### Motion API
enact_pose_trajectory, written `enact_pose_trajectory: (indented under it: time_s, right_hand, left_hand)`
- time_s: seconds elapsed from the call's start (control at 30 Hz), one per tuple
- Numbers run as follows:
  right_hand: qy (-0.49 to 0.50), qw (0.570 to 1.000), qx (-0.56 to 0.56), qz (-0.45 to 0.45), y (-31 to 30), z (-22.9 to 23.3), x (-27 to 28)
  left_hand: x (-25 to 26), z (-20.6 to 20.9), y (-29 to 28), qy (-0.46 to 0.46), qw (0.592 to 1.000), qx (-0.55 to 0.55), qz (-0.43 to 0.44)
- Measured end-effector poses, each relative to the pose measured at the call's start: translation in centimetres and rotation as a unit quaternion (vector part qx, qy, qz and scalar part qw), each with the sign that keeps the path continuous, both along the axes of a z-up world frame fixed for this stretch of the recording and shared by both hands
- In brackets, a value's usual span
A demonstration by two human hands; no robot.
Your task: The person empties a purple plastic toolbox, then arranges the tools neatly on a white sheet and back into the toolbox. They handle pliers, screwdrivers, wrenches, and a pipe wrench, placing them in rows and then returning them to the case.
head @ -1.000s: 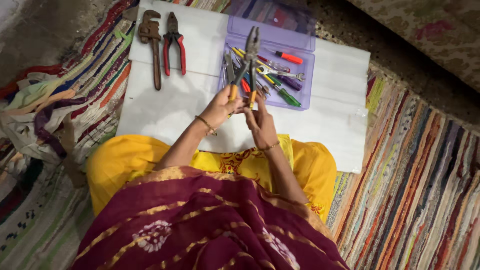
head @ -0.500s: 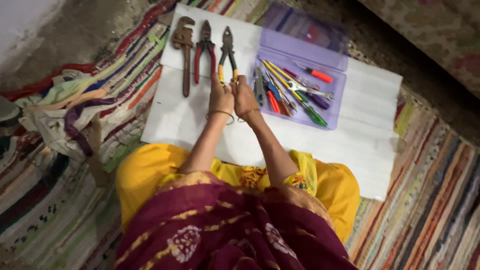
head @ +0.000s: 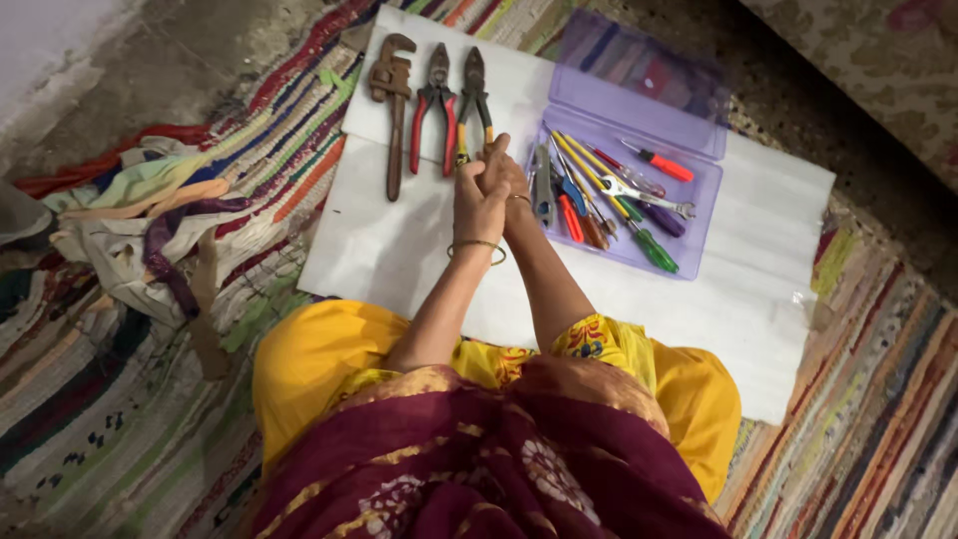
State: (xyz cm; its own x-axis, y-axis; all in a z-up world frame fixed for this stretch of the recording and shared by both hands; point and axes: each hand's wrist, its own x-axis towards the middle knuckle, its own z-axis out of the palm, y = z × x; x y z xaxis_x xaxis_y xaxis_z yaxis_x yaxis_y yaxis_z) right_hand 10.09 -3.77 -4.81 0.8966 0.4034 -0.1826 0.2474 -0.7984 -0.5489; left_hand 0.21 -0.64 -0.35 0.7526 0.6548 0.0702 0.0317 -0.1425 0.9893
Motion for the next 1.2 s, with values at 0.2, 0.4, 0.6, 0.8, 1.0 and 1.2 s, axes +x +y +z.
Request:
enact_pose_trajectory:
  time_s: [0.2,0.4,0.6,0.8,1.0,1.2]
  right_hand:
    - [-0.043,0.997,0.051,0.037,-2.5,4.0,-3.3]
    - [-0.009,0.977,0.204,-0.053,-12.4,8.3,-8.3]
    - [-0.240,0.966,0.072,-0.054,-27.5,9.6,-9.4]
    - [-0.200,0.968,-0.096,-0.120,-32.3,8.1,-10.2]
    - [-0.116,0.974,0.004,-0.193,-33.1,7.8,-9.2]
    - [-0.152,0.961,-0.072,-0.220,-33.9,7.5,-8.8]
  left_hand:
    - [0.1,-0.5,-0.2,0.002,0.998,-0.055,-0.009]
    - [-0.4,-0.4,-1.1,-0.022,0.994,-0.036,-0.097]
    - [-1.1,-2.8,-3.7,0.086,0.974,0.155,-0.143]
    - [-2.0,-3.2,-4.1,0.124,0.971,0.120,-0.166]
    - [-3.4,-1.9,-4.3,0.061,0.967,0.010,-0.246]
    - [-3.3,-1.2,-5.6,0.050,0.964,0.023,-0.261]
